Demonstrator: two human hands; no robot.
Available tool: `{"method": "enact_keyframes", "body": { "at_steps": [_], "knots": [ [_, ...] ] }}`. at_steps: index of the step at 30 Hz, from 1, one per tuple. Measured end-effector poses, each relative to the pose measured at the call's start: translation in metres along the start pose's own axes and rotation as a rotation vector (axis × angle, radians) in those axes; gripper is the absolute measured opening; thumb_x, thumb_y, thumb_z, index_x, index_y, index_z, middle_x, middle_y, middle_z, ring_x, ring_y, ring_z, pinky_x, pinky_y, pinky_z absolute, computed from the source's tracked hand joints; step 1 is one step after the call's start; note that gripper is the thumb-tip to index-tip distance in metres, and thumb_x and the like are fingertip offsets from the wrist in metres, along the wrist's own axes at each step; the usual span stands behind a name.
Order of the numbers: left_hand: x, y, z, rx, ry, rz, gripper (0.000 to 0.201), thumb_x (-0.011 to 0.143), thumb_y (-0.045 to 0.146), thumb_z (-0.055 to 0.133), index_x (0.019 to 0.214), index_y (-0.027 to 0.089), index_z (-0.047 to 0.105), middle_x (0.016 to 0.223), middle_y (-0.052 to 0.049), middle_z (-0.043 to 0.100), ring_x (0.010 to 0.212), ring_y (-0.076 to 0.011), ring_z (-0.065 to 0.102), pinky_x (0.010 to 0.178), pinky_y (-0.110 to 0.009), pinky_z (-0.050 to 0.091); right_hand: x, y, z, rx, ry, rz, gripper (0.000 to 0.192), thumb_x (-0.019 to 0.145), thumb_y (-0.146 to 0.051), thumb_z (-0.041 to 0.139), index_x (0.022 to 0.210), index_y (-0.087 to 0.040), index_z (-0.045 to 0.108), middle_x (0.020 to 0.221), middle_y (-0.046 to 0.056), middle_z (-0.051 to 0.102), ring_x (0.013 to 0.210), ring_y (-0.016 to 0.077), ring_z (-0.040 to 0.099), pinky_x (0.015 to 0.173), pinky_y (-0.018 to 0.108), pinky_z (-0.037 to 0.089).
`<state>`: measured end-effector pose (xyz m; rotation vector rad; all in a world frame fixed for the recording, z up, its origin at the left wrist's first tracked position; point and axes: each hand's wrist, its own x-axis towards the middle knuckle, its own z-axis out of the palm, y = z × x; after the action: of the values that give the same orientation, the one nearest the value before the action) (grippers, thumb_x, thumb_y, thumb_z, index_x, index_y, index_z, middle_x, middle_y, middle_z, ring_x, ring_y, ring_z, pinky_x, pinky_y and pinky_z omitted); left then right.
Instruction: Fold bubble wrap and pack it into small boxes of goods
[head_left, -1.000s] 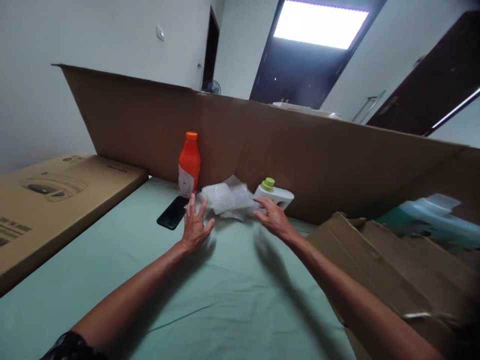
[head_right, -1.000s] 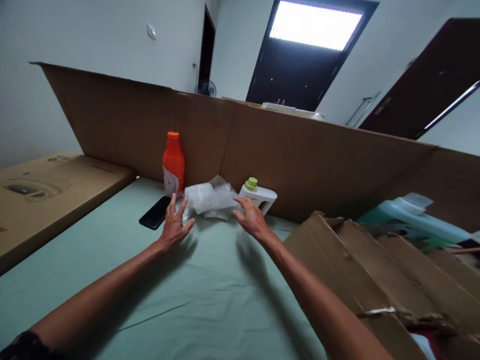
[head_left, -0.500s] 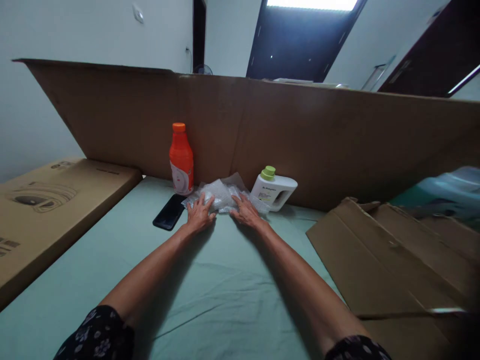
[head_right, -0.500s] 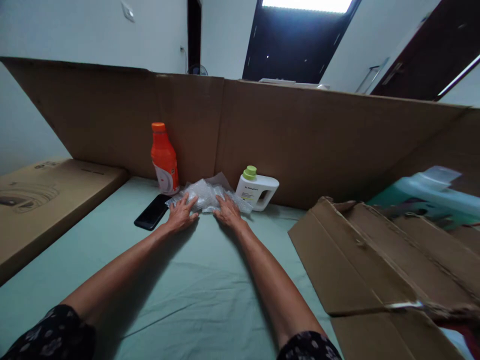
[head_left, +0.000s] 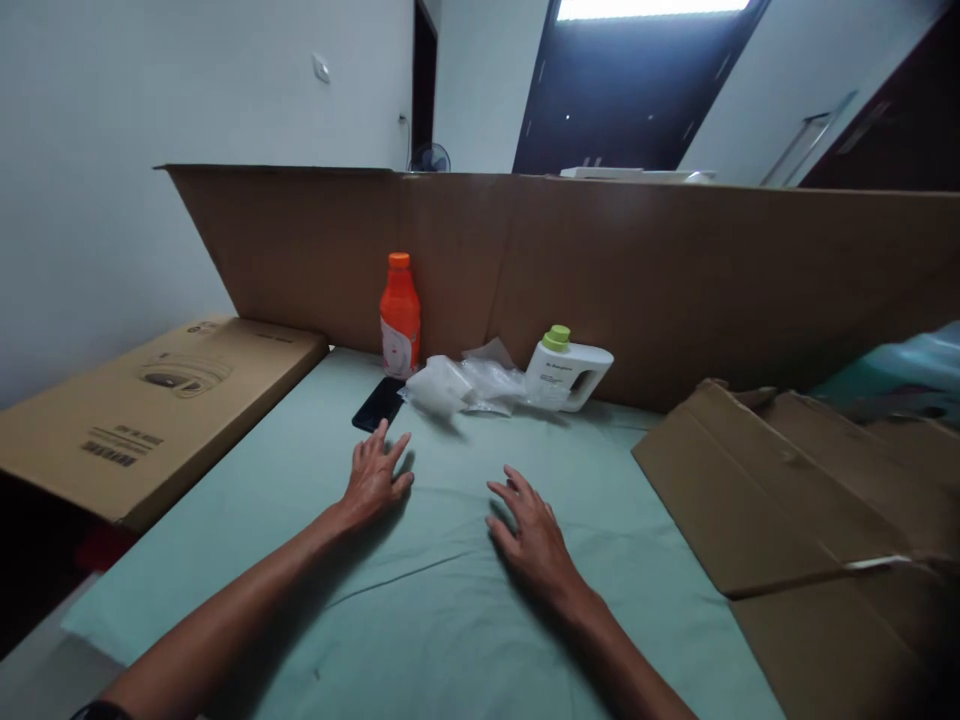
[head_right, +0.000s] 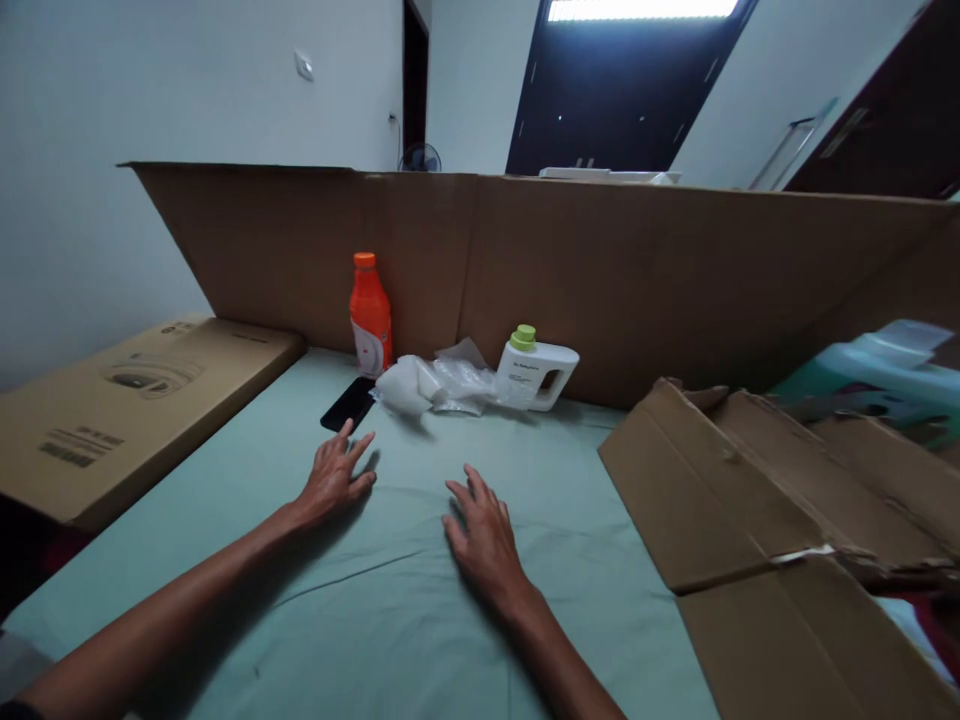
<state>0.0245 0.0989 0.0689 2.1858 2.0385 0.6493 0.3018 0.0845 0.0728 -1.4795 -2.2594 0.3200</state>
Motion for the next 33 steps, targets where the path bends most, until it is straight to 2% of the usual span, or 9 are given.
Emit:
{"method": "enact_keyframes", "body": {
  "at_steps": [2,5,8,11,16,20,26,29,33],
  "knots": [
    [-0.001,-0.006,-0.004,0.0,0.036,-0.018,0.064,0.086,0.025,0.064,0.148,0.021,0.048,0.164,-0.02,0.026,0.144,-0.038,0.037,0.114,-0.057,0.033,-0.011,-0.01,0.008,0.012,-0.019,-0.029,0.045,0.089,-0.023,0.058,0.134,-0.023,0.061,0.155,0.014,0.045,0.134,0.029,0.052,0.105,0.049,0.045],
    [0.007,-0.002,-0.006,-0.015,0.075,-0.009,0.067,0.086,0.027,0.064,0.149,0.021,0.045,0.163,-0.02,0.027,0.145,-0.0369,0.037,0.114,-0.054,0.035,-0.017,-0.022,0.017,-0.002,-0.011,-0.069,0.043,0.089,-0.021,0.058,0.132,-0.021,0.062,0.153,0.016,0.048,0.132,0.0304,0.053,0.105,0.051,0.045],
    [0.014,0.008,0.001,-0.031,0.095,-0.002,0.069,0.086,0.029,0.063,0.151,0.023,0.042,0.163,-0.018,0.029,0.145,-0.0358,0.037,0.112,-0.053,0.039,-0.02,-0.025,0.025,-0.024,0.026,-0.118,0.038,0.091,-0.018,0.058,0.128,-0.02,0.064,0.149,0.016,0.052,0.13,0.0309,0.054,0.105,0.052,0.044],
    [0.024,0.018,0.013,-0.034,0.084,0.004,0.065,0.086,0.03,0.063,0.148,0.021,0.046,0.161,-0.017,0.031,0.145,-0.0356,0.038,0.112,-0.051,0.04,-0.023,-0.023,0.029,-0.028,0.054,-0.137,0.036,0.091,-0.018,0.058,0.126,-0.02,0.065,0.146,0.016,0.054,0.13,0.0307,0.053,0.106,0.051,0.043],
    [0.061,0.042,0.031,-0.005,0.017,0.06,0.062,0.088,0.035,0.063,0.147,0.021,0.048,0.161,-0.017,0.033,0.145,-0.0355,0.035,0.116,-0.05,0.034,-0.024,-0.023,0.029,-0.013,0.03,-0.128,0.034,0.09,-0.016,0.06,0.124,-0.018,0.065,0.145,0.017,0.055,0.131,0.031,0.052,0.107,0.051,0.042],
    [0.094,0.058,0.041,0.038,-0.066,0.118,0.045,0.092,0.041,0.06,0.133,0.024,0.062,0.156,-0.015,0.042,0.141,-0.0345,0.041,0.112,-0.052,0.037,-0.025,-0.024,0.028,0.023,0.026,-0.101,0.031,0.09,-0.016,0.061,0.12,-0.02,0.067,0.145,0.014,0.056,0.132,0.0301,0.051,0.108,0.05,0.041],
    [0.131,0.048,0.038,0.107,-0.092,0.097,0.039,0.1,0.039,0.044,0.129,0.023,0.065,0.157,-0.015,0.041,0.144,-0.0349,0.037,0.112,-0.063,0.03,-0.027,-0.026,0.025,0.062,0.014,-0.084,0.033,0.089,-0.017,0.063,0.121,-0.023,0.066,0.145,0.012,0.056,0.132,0.0294,0.05,0.108,0.049,0.041],
    [0.13,0.044,0.033,0.128,-0.091,0.1,0.039,0.097,0.038,0.047,0.129,0.024,0.065,0.158,-0.016,0.041,0.143,-0.0367,0.037,0.112,-0.065,0.028,-0.027,-0.027,0.025,0.066,0.014,-0.077,0.033,0.089,-0.017,0.063,0.121,-0.023,0.066,0.146,0.012,0.056,0.133,0.0294,0.05,0.109,0.049,0.04],
    [0.101,0.042,0.024,0.153,-0.046,0.109,0.042,0.093,0.035,0.054,0.132,0.023,0.062,0.161,-0.017,0.035,0.143,-0.0377,0.038,0.115,-0.062,0.026,-0.026,-0.027,0.025,0.067,0.02,-0.083,0.031,0.09,-0.018,0.062,0.121,-0.023,0.067,0.145,0.012,0.056,0.132,0.0291,0.05,0.108,0.049,0.04]
  ]
}}
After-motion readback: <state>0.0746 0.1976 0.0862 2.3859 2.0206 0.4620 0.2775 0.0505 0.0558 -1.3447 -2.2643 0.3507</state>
